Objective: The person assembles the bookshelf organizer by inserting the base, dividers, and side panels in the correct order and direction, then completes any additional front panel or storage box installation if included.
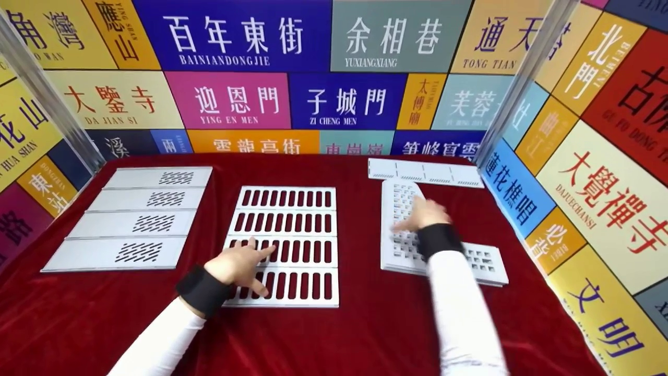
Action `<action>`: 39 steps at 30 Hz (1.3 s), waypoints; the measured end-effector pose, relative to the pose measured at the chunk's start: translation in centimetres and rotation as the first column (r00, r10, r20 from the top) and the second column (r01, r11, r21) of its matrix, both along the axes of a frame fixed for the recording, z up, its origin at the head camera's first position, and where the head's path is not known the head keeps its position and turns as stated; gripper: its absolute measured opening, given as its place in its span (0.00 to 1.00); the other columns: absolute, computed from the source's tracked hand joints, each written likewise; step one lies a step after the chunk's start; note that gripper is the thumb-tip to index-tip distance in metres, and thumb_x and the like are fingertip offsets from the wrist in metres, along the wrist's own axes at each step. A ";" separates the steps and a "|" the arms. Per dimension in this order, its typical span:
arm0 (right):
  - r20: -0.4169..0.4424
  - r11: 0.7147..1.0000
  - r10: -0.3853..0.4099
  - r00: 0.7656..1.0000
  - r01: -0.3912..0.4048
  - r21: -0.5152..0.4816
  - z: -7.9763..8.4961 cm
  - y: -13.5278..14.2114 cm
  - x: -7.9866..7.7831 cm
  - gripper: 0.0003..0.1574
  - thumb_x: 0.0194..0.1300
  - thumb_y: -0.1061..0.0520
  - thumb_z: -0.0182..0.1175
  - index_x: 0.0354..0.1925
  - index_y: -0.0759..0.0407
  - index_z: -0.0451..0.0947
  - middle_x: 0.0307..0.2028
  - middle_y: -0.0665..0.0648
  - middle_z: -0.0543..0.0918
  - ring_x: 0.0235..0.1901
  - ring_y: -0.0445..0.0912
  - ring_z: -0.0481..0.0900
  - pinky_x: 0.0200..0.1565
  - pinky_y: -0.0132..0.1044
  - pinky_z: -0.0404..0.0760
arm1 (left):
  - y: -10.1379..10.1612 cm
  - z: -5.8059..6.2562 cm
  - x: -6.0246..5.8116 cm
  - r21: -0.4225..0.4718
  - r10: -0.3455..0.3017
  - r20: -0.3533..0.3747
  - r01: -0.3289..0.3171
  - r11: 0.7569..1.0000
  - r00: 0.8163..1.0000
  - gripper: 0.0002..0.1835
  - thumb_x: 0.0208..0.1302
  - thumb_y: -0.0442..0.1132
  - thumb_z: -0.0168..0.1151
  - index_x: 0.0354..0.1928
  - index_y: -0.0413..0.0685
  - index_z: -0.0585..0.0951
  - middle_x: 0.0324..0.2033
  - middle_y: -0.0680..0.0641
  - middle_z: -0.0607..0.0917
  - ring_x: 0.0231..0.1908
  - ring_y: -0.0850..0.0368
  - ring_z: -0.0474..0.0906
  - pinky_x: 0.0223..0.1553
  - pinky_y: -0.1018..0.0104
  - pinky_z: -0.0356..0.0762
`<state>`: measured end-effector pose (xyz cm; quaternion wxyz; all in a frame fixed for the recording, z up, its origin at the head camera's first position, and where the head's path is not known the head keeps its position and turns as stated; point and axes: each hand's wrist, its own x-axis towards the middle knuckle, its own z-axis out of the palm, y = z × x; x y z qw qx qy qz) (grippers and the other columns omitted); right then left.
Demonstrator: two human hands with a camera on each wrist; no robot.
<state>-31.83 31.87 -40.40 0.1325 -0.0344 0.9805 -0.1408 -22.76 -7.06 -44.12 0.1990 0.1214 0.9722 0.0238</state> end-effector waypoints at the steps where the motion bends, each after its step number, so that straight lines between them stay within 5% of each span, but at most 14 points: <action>1: 0.056 1.000 -0.015 0.998 0.014 0.017 -0.2 1.0 0.0 0.76 0.51 0.34 0.74 0.76 0.73 0.45 0.70 0.82 0.59 0.68 0.76 0.59 0.69 0.68 0.61 | 0.0 0.0 0.0 -0.005 -0.004 -0.003 0.004 1.000 1.000 0.61 0.41 0.62 0.80 0.78 0.61 0.59 0.75 0.28 0.58 0.72 0.23 0.57 0.65 0.35 0.70; 7: 0.292 0.997 -0.070 0.954 0.054 0.062 -0.7 3.8 0.3 0.92 0.42 0.34 0.80 0.76 0.73 0.28 0.74 0.81 0.43 0.74 0.74 0.47 0.73 0.66 0.54 | 0.1 -0.1 -0.1 -0.022 -0.006 -0.011 0.006 1.000 1.000 0.62 0.40 0.63 0.80 0.78 0.61 0.59 0.74 0.28 0.59 0.71 0.24 0.58 0.66 0.37 0.70; 14: 0.221 0.994 -0.034 0.975 0.010 0.108 -1.0 4.3 -0.2 0.88 0.42 0.39 0.81 0.76 0.77 0.34 0.73 0.82 0.49 0.73 0.75 0.50 0.73 0.65 0.55 | 0.2 0.1 -0.2 -0.010 -0.011 -0.017 0.011 1.000 1.000 0.62 0.40 0.63 0.80 0.78 0.61 0.58 0.74 0.28 0.58 0.71 0.23 0.57 0.64 0.35 0.71; 21: 0.142 0.994 -0.082 0.986 0.070 0.087 -0.5 4.4 -0.5 0.94 0.39 0.38 0.83 0.73 0.80 0.27 0.68 0.90 0.49 0.68 0.80 0.52 0.69 0.70 0.59 | 0.1 0.0 0.1 0.002 -0.004 -0.009 0.004 1.000 1.000 0.62 0.40 0.62 0.80 0.78 0.61 0.59 0.75 0.28 0.57 0.71 0.22 0.57 0.64 0.35 0.71; 25: -0.030 0.990 -0.132 0.991 0.130 -0.046 0.5 4.0 -1.3 0.71 0.47 0.47 0.80 0.69 0.81 0.46 0.58 0.87 0.64 0.59 0.78 0.65 0.60 0.70 0.69 | 0.1 0.0 0.0 -0.005 0.000 -0.012 0.000 1.000 1.000 0.62 0.40 0.62 0.80 0.78 0.61 0.59 0.75 0.28 0.57 0.71 0.23 0.57 0.63 0.35 0.72; 28: -0.134 0.988 -0.106 0.985 0.089 -0.125 1.2 3.4 -2.1 0.42 0.61 0.55 0.70 0.58 0.78 0.59 0.48 0.79 0.73 0.50 0.71 0.74 0.53 0.65 0.75 | 0.1 0.0 -0.1 -0.009 -0.003 -0.014 0.002 1.000 1.000 0.61 0.40 0.62 0.80 0.78 0.61 0.59 0.75 0.28 0.57 0.71 0.23 0.58 0.64 0.35 0.72; 30: -0.167 0.988 -0.080 0.983 0.055 -0.145 1.5 2.8 -2.7 0.32 0.68 0.58 0.62 0.57 0.77 0.60 0.47 0.79 0.75 0.48 0.70 0.76 0.52 0.64 0.76 | 0.1 0.0 -0.1 -0.012 -0.006 -0.020 0.006 1.000 1.000 0.61 0.41 0.63 0.80 0.78 0.60 0.60 0.74 0.28 0.58 0.71 0.23 0.58 0.65 0.36 0.71; 35: -0.280 0.981 -0.062 0.958 0.006 -0.196 1.2 0.6 -4.5 0.28 0.73 0.62 0.53 0.61 0.79 0.58 0.50 0.82 0.75 0.52 0.74 0.75 0.58 0.66 0.73 | 0.1 0.0 -0.3 -0.019 -0.004 -0.021 0.003 1.000 1.000 0.61 0.41 0.63 0.80 0.78 0.61 0.60 0.74 0.28 0.59 0.71 0.24 0.58 0.66 0.37 0.70; 39: -0.392 0.975 -0.102 0.914 0.014 -0.221 0.3 -1.4 -6.0 0.26 0.73 0.62 0.52 0.59 0.80 0.57 0.48 0.82 0.75 0.52 0.76 0.74 0.59 0.66 0.73 | 0.2 -0.2 -0.1 -0.011 0.003 -0.007 -0.003 1.000 1.000 0.61 0.41 0.63 0.80 0.78 0.61 0.59 0.75 0.29 0.57 0.72 0.24 0.56 0.65 0.36 0.71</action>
